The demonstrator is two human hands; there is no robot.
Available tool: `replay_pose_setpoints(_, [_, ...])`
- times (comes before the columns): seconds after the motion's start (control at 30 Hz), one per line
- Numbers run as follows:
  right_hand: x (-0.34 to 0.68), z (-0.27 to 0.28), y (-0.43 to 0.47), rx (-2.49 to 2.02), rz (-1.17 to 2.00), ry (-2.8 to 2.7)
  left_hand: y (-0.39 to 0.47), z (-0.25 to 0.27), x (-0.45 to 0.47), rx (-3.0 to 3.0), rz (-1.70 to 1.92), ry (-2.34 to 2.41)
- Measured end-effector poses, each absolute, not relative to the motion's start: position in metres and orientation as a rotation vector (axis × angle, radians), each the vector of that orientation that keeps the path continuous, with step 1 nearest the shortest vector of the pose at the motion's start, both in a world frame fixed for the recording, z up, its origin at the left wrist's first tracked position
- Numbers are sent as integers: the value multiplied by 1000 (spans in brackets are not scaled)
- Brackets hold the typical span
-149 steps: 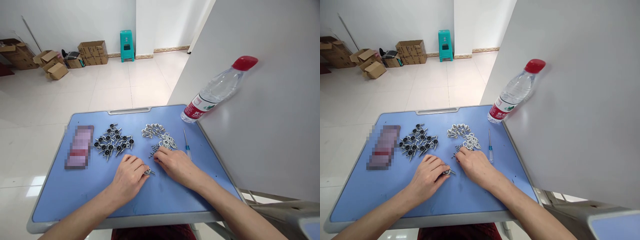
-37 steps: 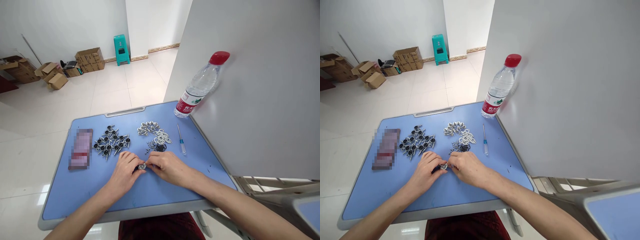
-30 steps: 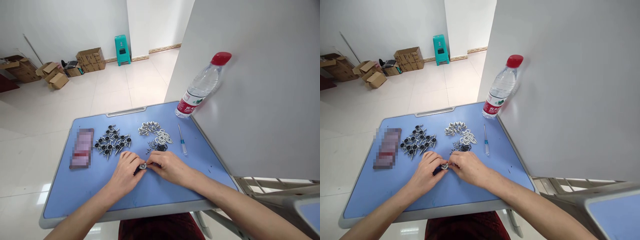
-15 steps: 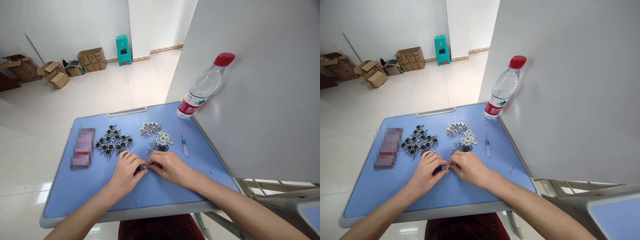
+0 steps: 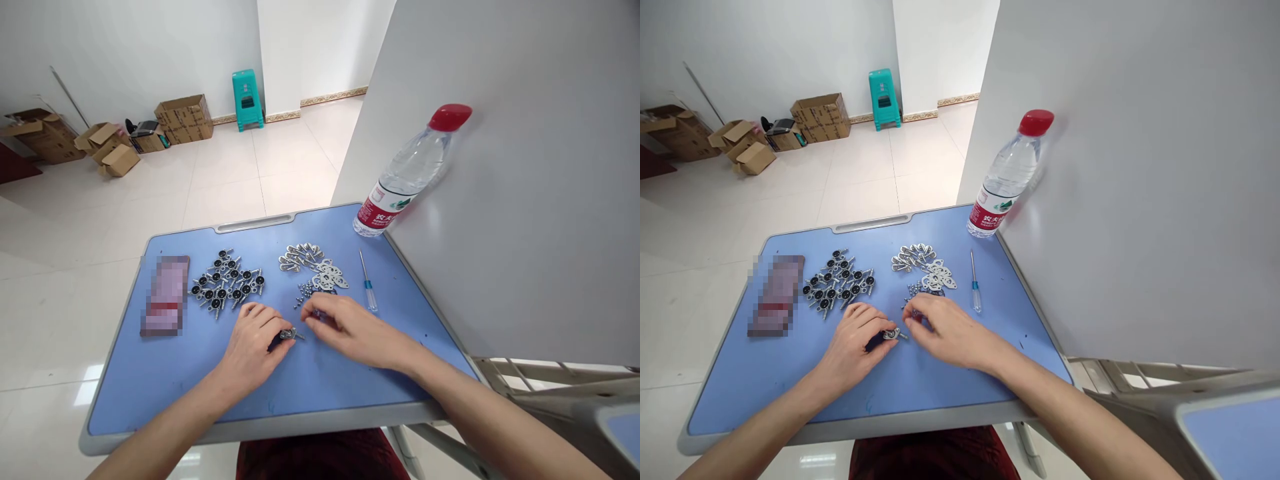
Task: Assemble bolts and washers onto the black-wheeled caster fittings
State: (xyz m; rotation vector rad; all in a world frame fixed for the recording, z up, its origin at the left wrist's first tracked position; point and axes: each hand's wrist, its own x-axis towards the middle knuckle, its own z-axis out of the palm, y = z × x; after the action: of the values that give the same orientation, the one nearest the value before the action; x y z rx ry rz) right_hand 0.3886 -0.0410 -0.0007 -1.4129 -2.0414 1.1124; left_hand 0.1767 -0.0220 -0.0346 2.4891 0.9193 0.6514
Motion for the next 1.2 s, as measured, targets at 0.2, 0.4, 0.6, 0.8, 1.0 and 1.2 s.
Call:
replay_pose_setpoints(0.2, [402,6,-37,-1314,1296,-1681,-21,-34,177,2464,620,945])
replay_pose_setpoints(0.4, [396,-2,-38,-1253,1243,-1590,-22,-34,177,2477,608,941])
replay_pose_setpoints(0.6, [388,-6,-43,-1132,1244,-1664,-22,-35,178,2485,589,954])
replay_pose_setpoints(0.8, [383,-3,-42,-1125,1101,-1846,-22,-35,177,2496,586,952])
replay_pose_setpoints(1.0, [383,-3,-42,-1117,1070,-1872,-22,-34,177,2517,578,957])
replay_pose_setpoints(1.2, [382,-4,-41,-1123,1056,-1938,-22,-34,178,2522,579,958])
